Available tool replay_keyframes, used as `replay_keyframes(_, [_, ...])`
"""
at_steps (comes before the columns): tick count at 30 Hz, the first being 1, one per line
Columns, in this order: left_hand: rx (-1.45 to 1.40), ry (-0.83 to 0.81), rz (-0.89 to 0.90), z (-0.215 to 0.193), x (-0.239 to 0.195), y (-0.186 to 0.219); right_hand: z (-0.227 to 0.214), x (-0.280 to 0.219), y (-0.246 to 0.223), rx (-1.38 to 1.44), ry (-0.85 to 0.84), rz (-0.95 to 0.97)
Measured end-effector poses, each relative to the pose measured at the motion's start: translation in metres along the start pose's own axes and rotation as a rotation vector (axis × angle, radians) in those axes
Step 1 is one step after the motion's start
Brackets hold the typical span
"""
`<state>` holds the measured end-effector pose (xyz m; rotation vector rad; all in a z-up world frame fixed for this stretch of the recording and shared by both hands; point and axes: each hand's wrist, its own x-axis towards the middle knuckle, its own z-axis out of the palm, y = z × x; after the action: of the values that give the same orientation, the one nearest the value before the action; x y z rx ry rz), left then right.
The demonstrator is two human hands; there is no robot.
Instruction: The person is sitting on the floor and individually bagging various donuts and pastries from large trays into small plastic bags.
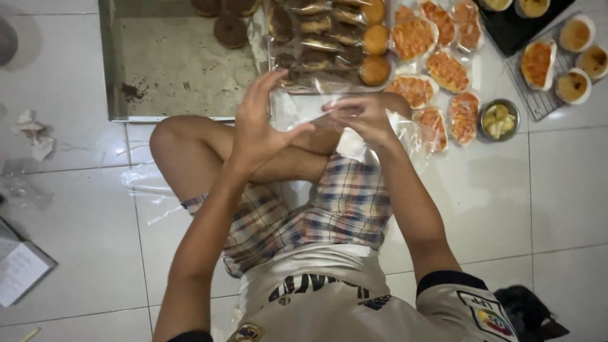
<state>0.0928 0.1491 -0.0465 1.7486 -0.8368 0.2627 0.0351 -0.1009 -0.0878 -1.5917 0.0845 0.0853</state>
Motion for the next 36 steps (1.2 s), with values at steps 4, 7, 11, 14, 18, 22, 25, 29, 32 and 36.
replay_keyframes(4, [0.648, -0.293, 0.203, -0.014, 0.006, -0.023, 0.036, 0.035, -0.022, -0.14, -0.19, 0.046])
replay_keyframes(7, [0.742, -0.467, 0.317, -0.037, 0.025, -0.019, 0.062, 0.059, -0.018, -0.344, -0.239, -0.138])
replay_keyframes(11, [0.868, -0.283, 0.426, -0.055, 0.035, -0.046, 0.092, 0.081, -0.053, -0.412, -0.19, -0.021])
replay_keyframes(14, [0.873, -0.263, 0.363, -0.071, 0.041, -0.053, 0.1, 0.099, -0.051, -0.423, -0.235, -0.009])
replay_keyframes(18, [0.804, -0.246, 0.241, -0.089, 0.039, -0.081, 0.109, 0.117, -0.053, -0.307, -0.362, -0.241])
replay_keyframes(22, [0.581, -0.156, 0.046, -0.109, 0.04, -0.118, 0.091, 0.155, -0.033, -0.226, -0.414, -0.194])
replay_keyframes(25, [0.507, -0.043, 0.019, -0.122, 0.042, -0.157, 0.089, 0.196, -0.023, -0.26, -0.269, -0.057])
replay_keyframes(29, [0.295, 0.016, -0.171, -0.127, 0.049, -0.207, 0.092, 0.28, 0.058, -0.185, -0.041, 0.315])
replay_keyframes(32, [0.269, 0.066, -0.25, -0.126, 0.049, -0.231, 0.096, 0.34, 0.143, -0.264, -0.01, 0.333])
replay_keyframes(36, [0.229, 0.065, -0.506, -0.132, 0.042, -0.245, 0.114, 0.345, 0.116, -0.514, -0.019, 0.323])
